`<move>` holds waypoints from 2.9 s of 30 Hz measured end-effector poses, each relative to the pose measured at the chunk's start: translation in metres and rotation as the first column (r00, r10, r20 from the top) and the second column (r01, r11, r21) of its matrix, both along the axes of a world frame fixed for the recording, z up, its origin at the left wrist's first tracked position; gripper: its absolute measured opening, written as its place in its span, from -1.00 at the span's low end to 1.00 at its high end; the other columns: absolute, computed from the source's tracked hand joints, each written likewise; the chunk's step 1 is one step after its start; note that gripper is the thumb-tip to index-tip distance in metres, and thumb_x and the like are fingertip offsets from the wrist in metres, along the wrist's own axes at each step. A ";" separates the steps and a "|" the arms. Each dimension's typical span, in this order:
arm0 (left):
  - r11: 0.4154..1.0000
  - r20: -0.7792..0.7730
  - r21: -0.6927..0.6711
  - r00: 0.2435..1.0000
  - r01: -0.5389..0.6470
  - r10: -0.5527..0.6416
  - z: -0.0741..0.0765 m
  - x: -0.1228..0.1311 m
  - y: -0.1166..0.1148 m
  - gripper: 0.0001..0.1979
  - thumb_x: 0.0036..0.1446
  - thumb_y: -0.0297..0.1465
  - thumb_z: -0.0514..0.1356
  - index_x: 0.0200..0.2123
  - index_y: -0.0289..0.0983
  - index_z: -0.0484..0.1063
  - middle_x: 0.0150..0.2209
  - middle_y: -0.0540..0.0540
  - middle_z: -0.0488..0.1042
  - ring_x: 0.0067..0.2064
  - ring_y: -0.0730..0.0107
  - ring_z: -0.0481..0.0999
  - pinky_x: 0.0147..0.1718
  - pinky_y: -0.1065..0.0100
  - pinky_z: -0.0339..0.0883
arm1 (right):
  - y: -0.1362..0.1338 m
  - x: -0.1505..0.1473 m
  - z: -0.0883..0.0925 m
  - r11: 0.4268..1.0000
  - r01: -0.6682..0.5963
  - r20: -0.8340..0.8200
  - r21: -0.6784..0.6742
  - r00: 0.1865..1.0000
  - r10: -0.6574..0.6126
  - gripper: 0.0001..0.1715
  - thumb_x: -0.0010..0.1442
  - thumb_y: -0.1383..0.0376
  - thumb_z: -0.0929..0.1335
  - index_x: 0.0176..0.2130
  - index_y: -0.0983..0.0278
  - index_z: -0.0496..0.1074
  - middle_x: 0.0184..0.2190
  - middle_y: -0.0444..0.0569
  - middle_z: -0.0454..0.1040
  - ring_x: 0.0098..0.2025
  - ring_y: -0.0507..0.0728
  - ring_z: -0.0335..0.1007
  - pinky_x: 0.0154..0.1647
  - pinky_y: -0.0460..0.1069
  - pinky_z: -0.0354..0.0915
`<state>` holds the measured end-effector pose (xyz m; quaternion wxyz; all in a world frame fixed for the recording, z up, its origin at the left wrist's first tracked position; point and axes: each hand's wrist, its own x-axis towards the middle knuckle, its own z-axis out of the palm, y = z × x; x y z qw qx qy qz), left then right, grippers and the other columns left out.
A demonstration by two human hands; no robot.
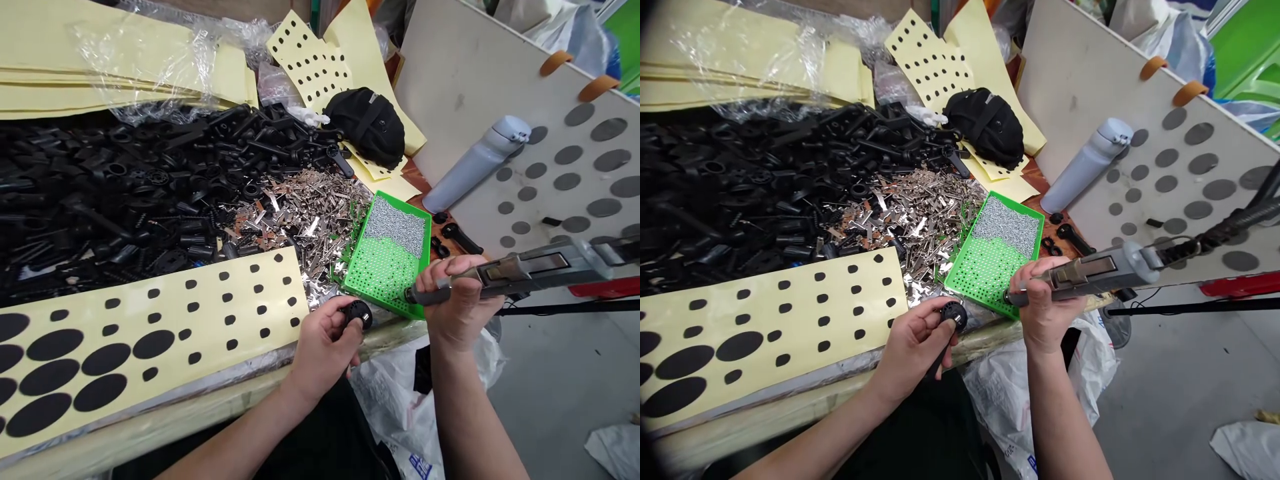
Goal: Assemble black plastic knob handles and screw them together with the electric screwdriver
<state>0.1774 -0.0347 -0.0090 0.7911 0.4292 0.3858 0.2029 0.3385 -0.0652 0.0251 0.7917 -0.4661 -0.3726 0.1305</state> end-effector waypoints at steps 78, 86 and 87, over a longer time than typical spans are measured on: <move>0.875 -0.072 0.470 0.984 -0.113 0.165 -0.011 0.007 -0.011 -0.75 -0.03 -0.42 0.14 -0.24 -0.32 0.49 -0.61 0.07 0.30 -0.59 0.52 0.25 -0.59 0.47 0.16 | 0.017 -0.057 0.031 0.967 -0.237 0.005 -0.096 0.971 0.238 -0.70 0.04 0.20 0.47 -0.47 0.21 0.27 -0.70 -0.33 0.16 -0.72 -0.08 0.09 -0.74 -0.14 0.10; 0.806 -0.122 0.588 0.978 -0.063 0.166 -0.013 0.007 -0.012 -0.81 0.01 -0.48 0.12 -0.30 -0.29 0.50 -0.58 0.04 0.33 -0.55 0.49 0.30 -0.54 0.46 0.17 | 0.020 -0.072 0.021 0.994 0.105 0.008 -0.042 0.994 -0.105 -0.67 0.02 0.16 0.50 -0.43 0.24 0.31 -0.60 -0.26 0.24 -0.65 -0.04 0.20 -0.68 -0.09 0.15; 0.804 -0.126 0.591 0.978 -0.061 0.167 -0.013 0.007 -0.012 -0.81 0.01 -0.48 0.12 -0.30 -0.29 0.50 -0.57 0.04 0.35 -0.54 0.48 0.32 -0.53 0.45 0.18 | 0.021 -0.073 0.021 0.991 0.124 0.003 -0.041 0.992 -0.124 -0.65 0.02 0.14 0.50 -0.44 0.24 0.30 -0.61 -0.27 0.22 -0.66 -0.05 0.19 -0.68 -0.09 0.14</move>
